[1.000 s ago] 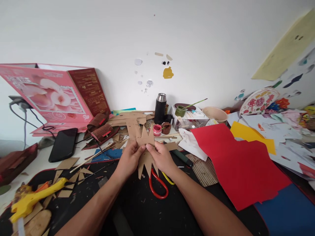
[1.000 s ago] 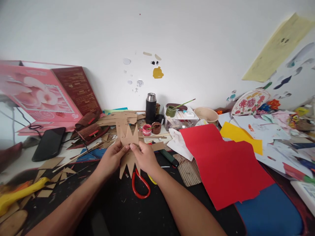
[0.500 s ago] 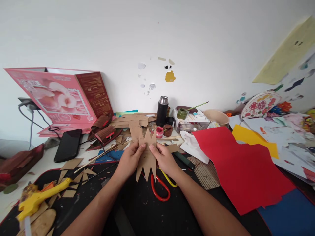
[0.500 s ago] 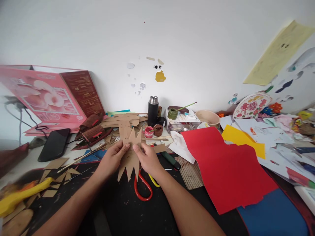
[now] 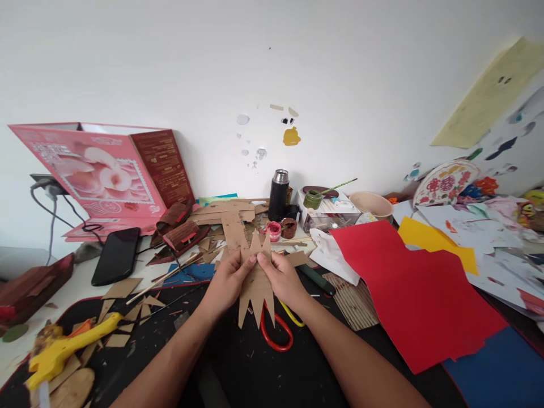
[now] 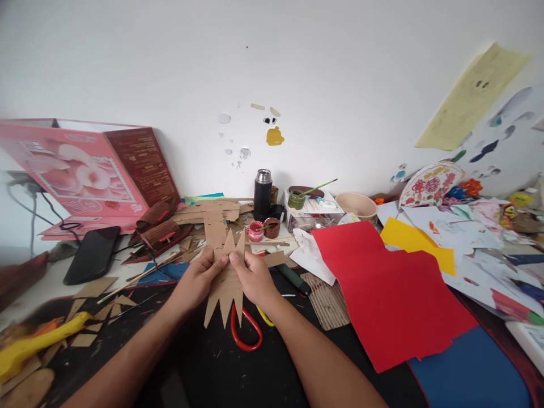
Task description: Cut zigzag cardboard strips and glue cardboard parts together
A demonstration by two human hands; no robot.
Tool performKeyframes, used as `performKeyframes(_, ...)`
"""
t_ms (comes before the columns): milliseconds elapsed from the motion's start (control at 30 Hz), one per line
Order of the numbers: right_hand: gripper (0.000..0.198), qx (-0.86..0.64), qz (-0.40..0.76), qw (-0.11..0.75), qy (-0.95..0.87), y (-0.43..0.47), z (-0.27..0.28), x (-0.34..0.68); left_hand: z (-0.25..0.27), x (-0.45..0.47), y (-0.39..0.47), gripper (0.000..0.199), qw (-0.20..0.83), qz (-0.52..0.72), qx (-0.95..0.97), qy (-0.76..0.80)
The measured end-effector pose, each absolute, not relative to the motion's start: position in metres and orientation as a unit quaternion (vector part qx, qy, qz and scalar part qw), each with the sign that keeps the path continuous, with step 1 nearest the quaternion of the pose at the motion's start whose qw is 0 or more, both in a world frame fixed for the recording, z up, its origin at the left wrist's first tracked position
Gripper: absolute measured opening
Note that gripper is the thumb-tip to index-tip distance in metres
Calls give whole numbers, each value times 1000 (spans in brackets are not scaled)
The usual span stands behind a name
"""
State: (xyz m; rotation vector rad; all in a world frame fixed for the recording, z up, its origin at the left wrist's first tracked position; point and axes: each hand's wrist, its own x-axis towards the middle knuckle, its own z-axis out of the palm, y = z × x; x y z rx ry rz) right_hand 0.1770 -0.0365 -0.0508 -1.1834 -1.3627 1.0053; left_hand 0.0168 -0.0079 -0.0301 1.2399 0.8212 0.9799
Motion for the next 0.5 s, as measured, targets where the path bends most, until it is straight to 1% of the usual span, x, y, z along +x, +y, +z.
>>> performKeyframes(100,48,-504,389,504,-584,-37,-50,177,-33,17,-8,55,615,436,549,360)
performKeyframes(200,44,-513,371,499,-592,-36,-51,177,-37,16,-6,56,599,439,559,370)
performKeyframes(333,43,-521,348,501,-597,-32,-55,176,-44,19,-5,57,548,450,580,401)
performKeyframes(400,44,-520,353,509,-589,-31,-55,176,-44,21,-5,57,541,460,576,404)
performKeyframes(500,45,-489,399,523,-573,-32,-51,175,-40,20,-6,58,555,458,564,405)
